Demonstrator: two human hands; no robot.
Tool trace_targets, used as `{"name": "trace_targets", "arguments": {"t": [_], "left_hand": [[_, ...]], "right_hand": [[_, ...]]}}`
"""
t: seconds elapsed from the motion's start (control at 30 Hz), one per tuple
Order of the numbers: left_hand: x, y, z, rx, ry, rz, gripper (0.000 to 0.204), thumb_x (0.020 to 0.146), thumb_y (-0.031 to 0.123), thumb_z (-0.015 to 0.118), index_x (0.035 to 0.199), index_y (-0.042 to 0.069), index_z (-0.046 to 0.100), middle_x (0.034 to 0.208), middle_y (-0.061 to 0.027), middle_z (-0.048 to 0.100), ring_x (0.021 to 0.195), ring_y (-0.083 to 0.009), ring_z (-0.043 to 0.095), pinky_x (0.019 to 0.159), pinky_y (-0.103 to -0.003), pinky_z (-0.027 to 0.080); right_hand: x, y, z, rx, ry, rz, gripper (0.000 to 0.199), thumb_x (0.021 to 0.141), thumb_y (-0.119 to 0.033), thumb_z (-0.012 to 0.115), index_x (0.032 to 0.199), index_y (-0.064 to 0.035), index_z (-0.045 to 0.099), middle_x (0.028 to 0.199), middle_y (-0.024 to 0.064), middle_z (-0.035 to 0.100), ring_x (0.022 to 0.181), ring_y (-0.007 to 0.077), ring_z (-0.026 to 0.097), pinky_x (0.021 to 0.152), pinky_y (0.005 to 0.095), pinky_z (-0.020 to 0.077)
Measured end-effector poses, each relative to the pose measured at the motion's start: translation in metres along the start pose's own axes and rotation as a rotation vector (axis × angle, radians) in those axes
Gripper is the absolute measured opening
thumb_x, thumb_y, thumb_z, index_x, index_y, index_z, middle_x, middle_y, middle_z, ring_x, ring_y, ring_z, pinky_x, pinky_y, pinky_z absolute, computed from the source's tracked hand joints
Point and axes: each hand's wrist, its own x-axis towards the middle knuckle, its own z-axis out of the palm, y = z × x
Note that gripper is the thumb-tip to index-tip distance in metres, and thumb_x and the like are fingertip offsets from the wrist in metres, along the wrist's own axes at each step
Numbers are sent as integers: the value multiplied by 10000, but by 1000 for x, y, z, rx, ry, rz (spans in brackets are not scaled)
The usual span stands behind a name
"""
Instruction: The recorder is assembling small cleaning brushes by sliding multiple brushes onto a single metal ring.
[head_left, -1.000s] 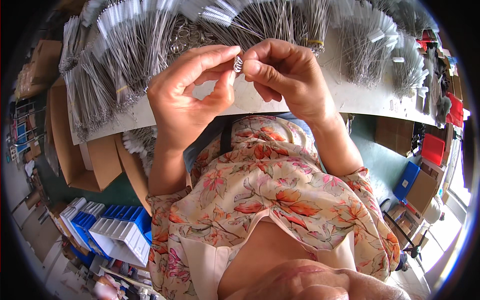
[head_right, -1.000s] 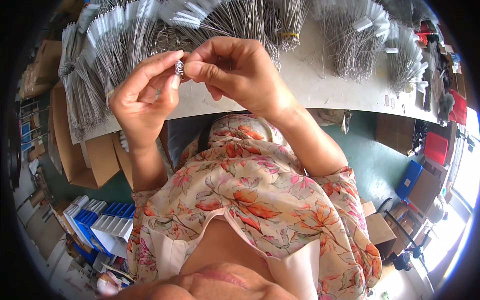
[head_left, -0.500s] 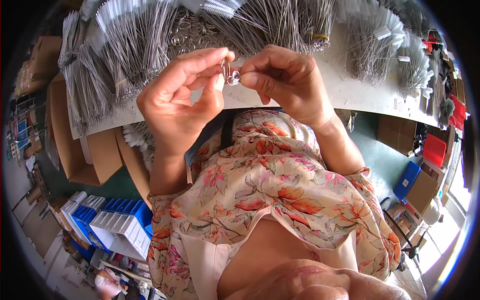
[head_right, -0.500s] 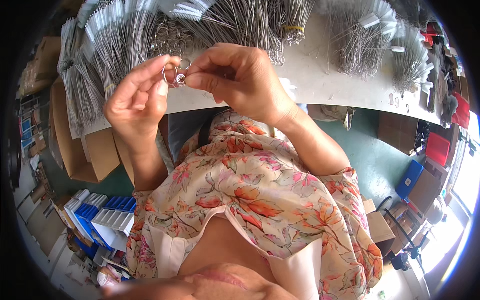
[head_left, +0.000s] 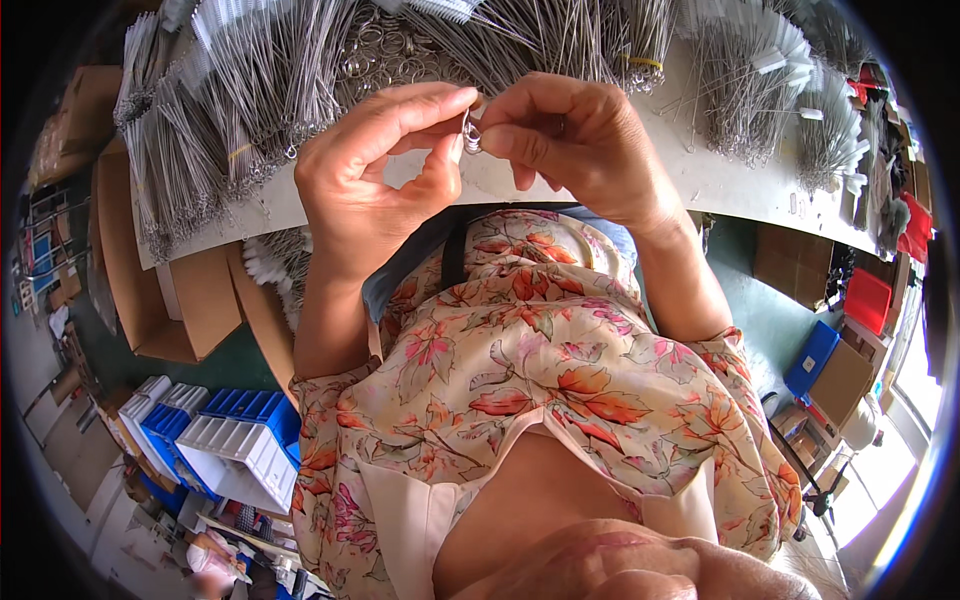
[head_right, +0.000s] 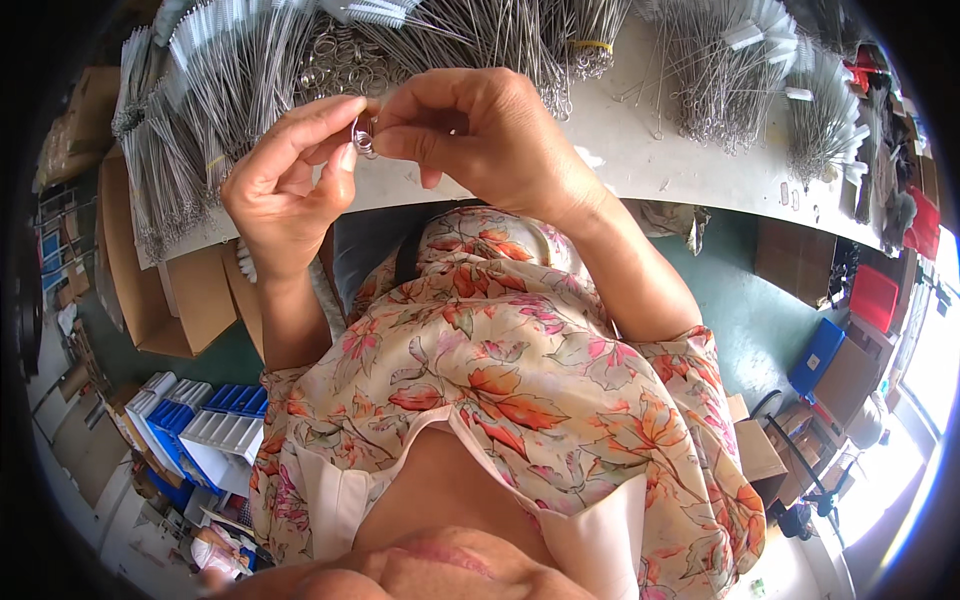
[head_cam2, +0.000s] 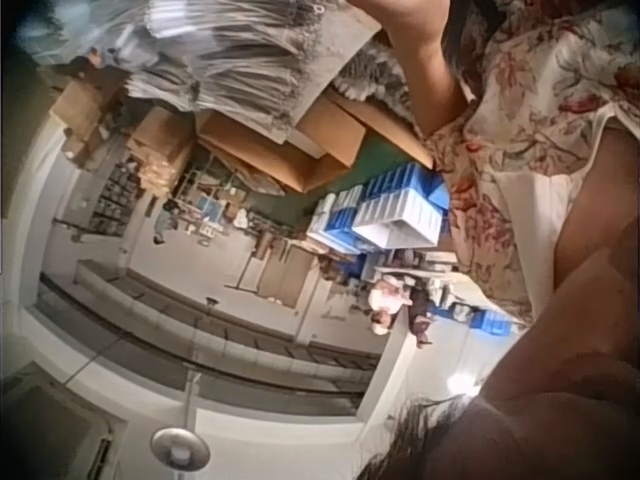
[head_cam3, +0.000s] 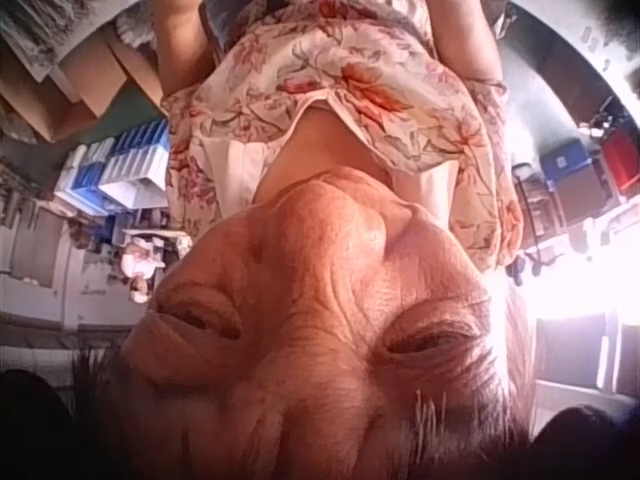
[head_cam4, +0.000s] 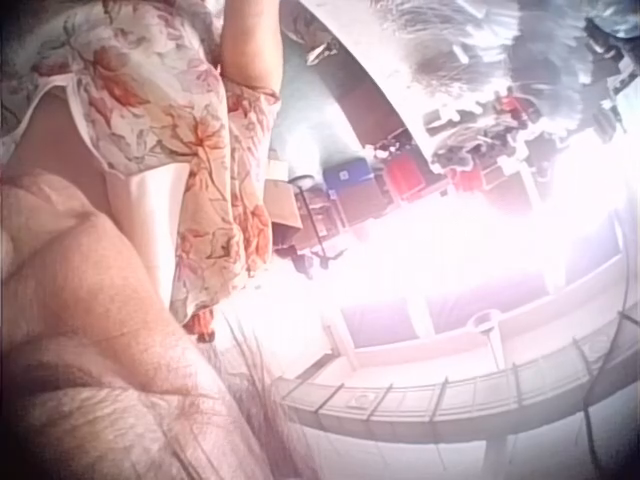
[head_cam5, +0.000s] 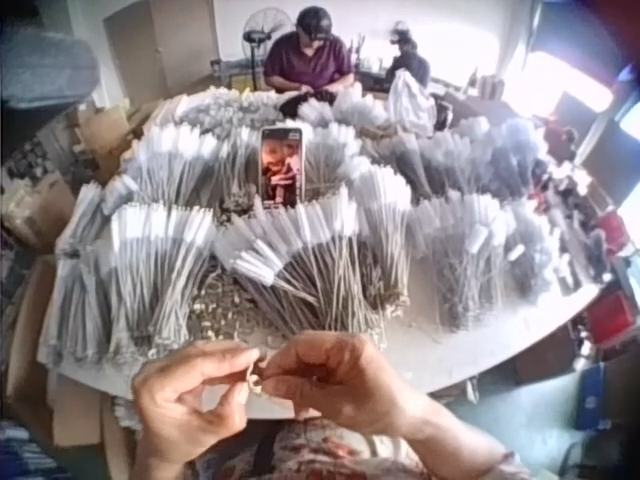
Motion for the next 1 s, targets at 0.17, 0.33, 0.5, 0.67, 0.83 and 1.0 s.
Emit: {"name": "trace_targets", "arguments": {"t": [0.17,0.33,0.5,0.67,0.83,1.0], "left_hand": [[2,-5,-8,45,1,42,296,731,-92,626,1022,-43,605,990,-140,621,834,-152,626,749,-239,532],[49,-48,-69,536,115,-353,249,854,153,590,1056,8,586,925,-86,643,790,-145,627,724,-244,498],[67,-95,-114,1138,9,-518,328,831,395,568,826,73,628,748,-78,642,711,-254,615,640,-349,458],[61,-95,-122,1018,61,-476,284,838,332,559,838,52,609,758,-106,630,721,-274,607,642,-351,451],[68,-97,-120,929,117,-513,264,821,310,579,851,51,615,777,-95,639,728,-246,617,656,-330,457],[58,-88,-129,778,361,-410,217,829,215,603,864,2,586,785,-107,640,702,-191,628,658,-294,478]], "right_hand": [[3,24,10,-298,173,-246,72,763,-59,670,811,-24,630,711,36,595,566,109,548,515,235,451],[11,94,25,-1030,235,-605,134,691,-62,592,800,-137,608,707,24,527,623,164,562,532,272,455],[21,96,31,-1136,78,-807,118,676,-140,609,786,-105,591,745,6,519,783,174,518,671,296,419],[41,53,-39,-1054,483,-819,56,730,-82,658,744,-86,604,678,29,578,606,137,574,506,265,489],[58,13,-99,-1110,670,-235,246,790,-277,641,752,-35,630,651,76,626,602,194,617,566,321,491],[85,16,-110,-884,576,-133,265,746,-287,651,832,-37,666,723,89,664,642,174,640,625,308,504]]}}
